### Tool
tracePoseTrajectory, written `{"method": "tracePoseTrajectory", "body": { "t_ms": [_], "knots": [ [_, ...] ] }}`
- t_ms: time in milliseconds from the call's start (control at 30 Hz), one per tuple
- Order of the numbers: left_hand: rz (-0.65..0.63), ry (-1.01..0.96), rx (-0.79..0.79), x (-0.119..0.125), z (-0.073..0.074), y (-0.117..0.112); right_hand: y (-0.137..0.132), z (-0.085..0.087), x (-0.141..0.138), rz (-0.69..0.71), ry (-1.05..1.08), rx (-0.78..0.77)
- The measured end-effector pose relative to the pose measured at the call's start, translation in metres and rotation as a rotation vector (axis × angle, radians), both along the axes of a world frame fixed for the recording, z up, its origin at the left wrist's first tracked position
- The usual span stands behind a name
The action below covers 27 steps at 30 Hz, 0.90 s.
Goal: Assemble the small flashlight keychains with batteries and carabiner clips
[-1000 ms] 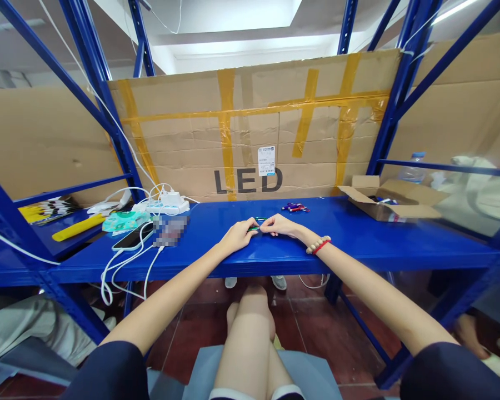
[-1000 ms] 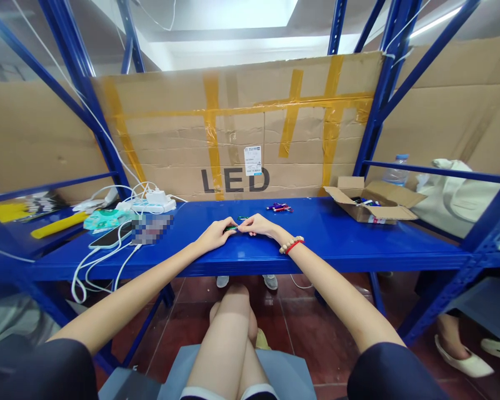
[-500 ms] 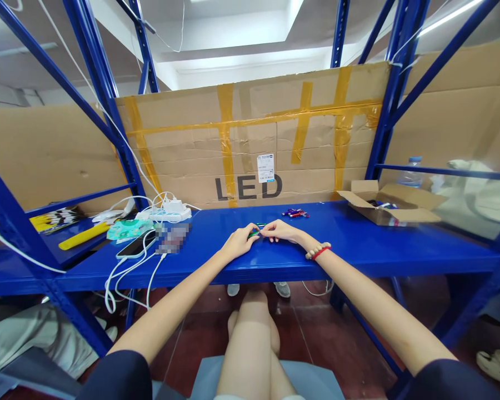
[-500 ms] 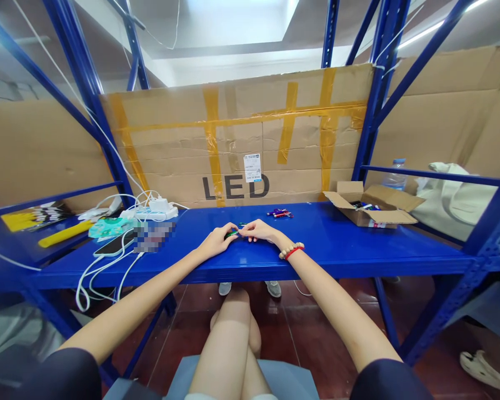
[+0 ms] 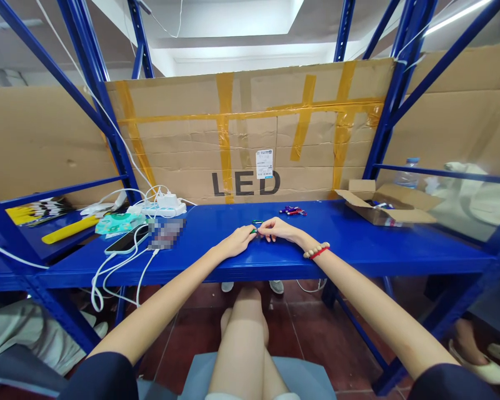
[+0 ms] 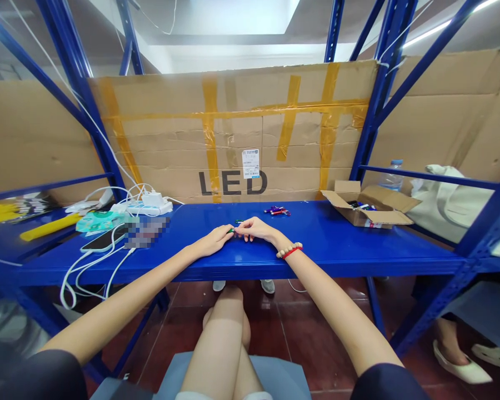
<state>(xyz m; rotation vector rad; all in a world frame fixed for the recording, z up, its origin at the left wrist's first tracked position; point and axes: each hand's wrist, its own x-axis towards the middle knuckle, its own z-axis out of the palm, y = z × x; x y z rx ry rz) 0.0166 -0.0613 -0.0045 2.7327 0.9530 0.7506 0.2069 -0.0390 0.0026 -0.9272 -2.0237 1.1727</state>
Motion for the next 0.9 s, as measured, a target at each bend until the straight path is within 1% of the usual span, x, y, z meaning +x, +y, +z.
{"method": "tracePoseTrajectory", "body": {
  "t_ms": [100,200,300,400,500,633,767,900],
  "knots": [
    [0.016,0.025,-0.036,-0.001,0.003,-0.004,0.000,-0.001,0.000,0.026,-0.013,0.022],
    [0.101,0.096,-0.039,0.000,0.007,-0.009,0.000,-0.002,-0.001,0.072,-0.023,0.040],
    [0.185,0.193,0.020,0.001,0.009,-0.011,0.000,-0.002,-0.002,0.111,-0.037,0.059],
    [0.221,0.257,0.080,0.003,0.009,-0.012,-0.003,0.001,-0.005,0.112,-0.074,0.054],
    [0.254,0.291,0.132,0.003,0.009,-0.014,-0.009,0.004,-0.011,0.075,-0.076,-0.036],
    [0.296,0.251,0.180,0.004,0.011,-0.017,-0.015,0.006,-0.019,0.047,0.074,-0.189],
    [0.312,0.187,0.126,0.002,0.011,-0.017,-0.014,0.003,-0.023,0.054,0.136,-0.205],
    [0.294,0.038,0.035,-0.001,0.008,-0.011,-0.008,0.008,-0.022,0.095,0.111,-0.212]
  ]
}}
